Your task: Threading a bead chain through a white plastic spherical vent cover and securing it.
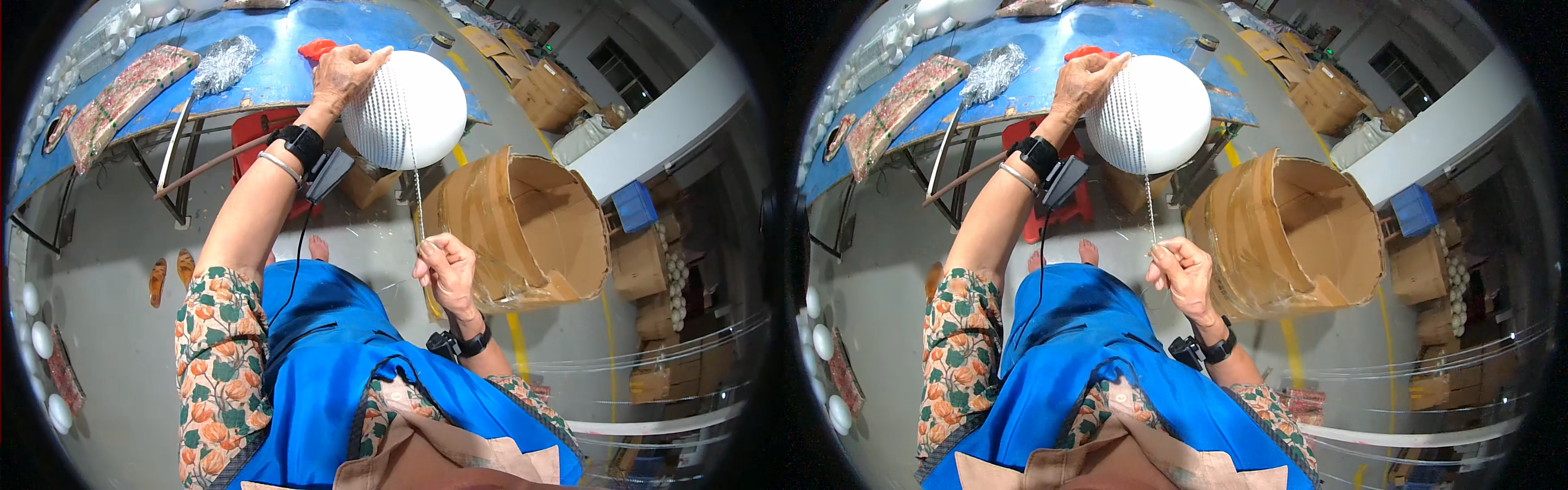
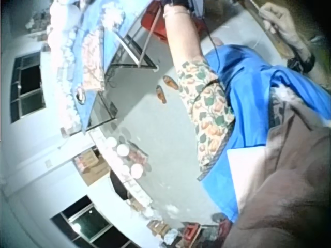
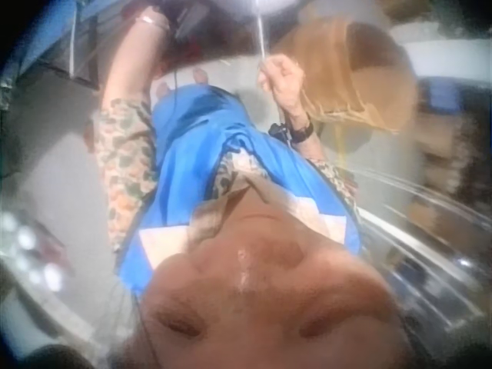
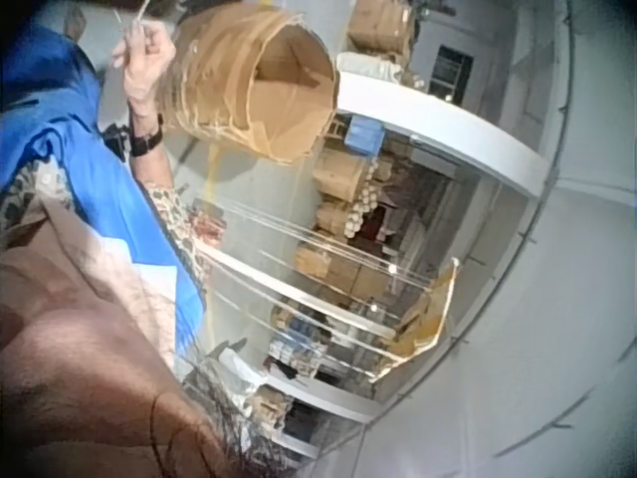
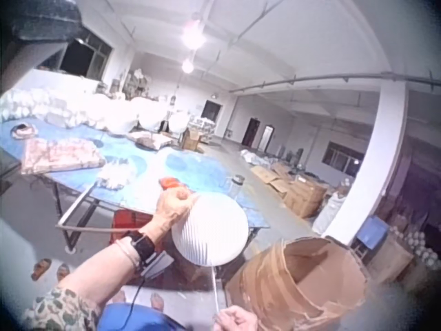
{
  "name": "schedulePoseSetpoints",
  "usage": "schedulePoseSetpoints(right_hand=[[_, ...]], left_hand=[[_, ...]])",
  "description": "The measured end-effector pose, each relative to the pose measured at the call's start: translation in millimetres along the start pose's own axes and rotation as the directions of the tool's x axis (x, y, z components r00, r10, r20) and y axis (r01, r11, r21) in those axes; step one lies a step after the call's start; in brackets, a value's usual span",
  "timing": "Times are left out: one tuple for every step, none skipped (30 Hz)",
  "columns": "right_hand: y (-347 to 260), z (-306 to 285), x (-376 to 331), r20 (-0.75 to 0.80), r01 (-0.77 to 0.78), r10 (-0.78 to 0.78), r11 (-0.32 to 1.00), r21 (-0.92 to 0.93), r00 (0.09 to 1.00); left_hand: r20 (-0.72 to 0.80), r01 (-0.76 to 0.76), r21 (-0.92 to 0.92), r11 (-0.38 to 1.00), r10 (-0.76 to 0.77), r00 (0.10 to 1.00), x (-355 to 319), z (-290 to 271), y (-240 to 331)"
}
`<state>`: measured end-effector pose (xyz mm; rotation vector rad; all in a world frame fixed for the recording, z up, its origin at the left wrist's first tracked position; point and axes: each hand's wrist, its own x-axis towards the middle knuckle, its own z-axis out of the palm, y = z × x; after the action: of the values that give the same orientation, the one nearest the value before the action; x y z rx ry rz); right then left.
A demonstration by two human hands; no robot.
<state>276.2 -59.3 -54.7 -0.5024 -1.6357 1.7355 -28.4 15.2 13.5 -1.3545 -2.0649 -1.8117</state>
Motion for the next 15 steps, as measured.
schedulePoseSetpoints(right_hand=[[-0.4, 0.6, 2.2, -0.027, -0.023, 0.022, 0.999, -0.027, 0.999], [-0.4, 0.8, 3.8, -0.055, -0.045, 0.043, 0.998, -0.053, 0.998], [4.9, -4.2, 8.6, -0.035, -0.021, 0.02, 1.0, -0.021, 0.999], [7.6, -7.4, 11.8, -0.032, -0.016, 0.015, 1.0, -0.027, 0.999], [9.5, -10.1, 15.2, -0.029, -0.011, 0.01, 0.999, -0.043, 1.0], [11.0, -10.4, 15.9, -0.027, -0.012, 0.011, 0.998, -0.056, 1.0], [12.7, -10.7, 18.3, -0.026, -0.011, 0.01, 0.998, -0.057, 1.0], [14.1, -10.9, 21.8, -0.036, -0.011, 0.01, 0.999, -0.039, 0.999], [15.3, -10.9, 23.7, -0.044, -0.012, 0.012, 1.0, -0.018, 0.999], [16.0, -10.2, 24.5, -0.038, -0.012, 0.011, 1.0, -0.018, 0.999], [16.5, -9.5, 25.0, -0.06, -0.001, 0.001, 1.0, -0.002, 0.998], [16.2, -9.6, 25.9, -0.088, 0.011, -0.01, 1.0, 0.013, 0.996], [14.8, -8.5, 27.5, -0.088, 0.013, -0.011, 1.0, 0.015, 0.996], [12.4, -6.5, 30.0, -0.083, 0.007, -0.006, 1.0, 0.013, 0.997], [11.6, -7.3, 31.9, -0.098, 0.004, -0.002, 1.0, 0.012, 0.995]], left_hand=[[0.002, 0.002, -0.004, 1.0, -0.002, 1.0, -0.7, -5.0, 3.8], [0.136, 0.073, 0.029, 0.997, -0.077, 0.988, -1.6, -12.1, 7.0], [0.258, 0.134, 0.068, 0.989, -0.148, 0.955, -1.7, -15.1, 7.8], [0.253, 0.131, 0.063, 0.989, -0.143, 0.957, -5.6, -11.5, 2.2], [0.194, -0.081, 0.014, 0.997, 0.077, 0.978, -11.3, -4.4, -7.0], [0.128, -0.289, -0.017, 0.957, 0.289, 0.949, -15.3, -2.3, -12.3], [0.189, -0.168, -0.057, 0.984, 0.176, 0.966, -13.6, -2.2, -15.1], [0.188, -0.169, -0.057, 0.984, 0.177, 0.966, -8.8, -1.1, -21.0], [0.232, -0.382, 0.077, 0.921, 0.356, 0.905, -1.6, 1.9, -31.9], [0.298, -0.574, 0.199, 0.794, 0.509, 0.808, 4.3, 4.8, -42.6], [0.295, -0.572, 0.204, 0.794, 0.508, 0.809, 7.5, 9.9, -52.5], [0.173, -0.424, 0.159, 0.891, 0.398, 0.901, 8.2, 13.4, -51.4], [0.057, -0.268, 0.091, 0.959, 0.264, 0.963, 9.1, 14.9, -51.2], [0.058, -0.27, 0.092, 0.958, 0.266, 0.962, 8.4, 16.0, -51.7], [0.02, -0.165, 0.046, 0.985, 0.164, 0.986, -1.1, 10.5, -21.9]])
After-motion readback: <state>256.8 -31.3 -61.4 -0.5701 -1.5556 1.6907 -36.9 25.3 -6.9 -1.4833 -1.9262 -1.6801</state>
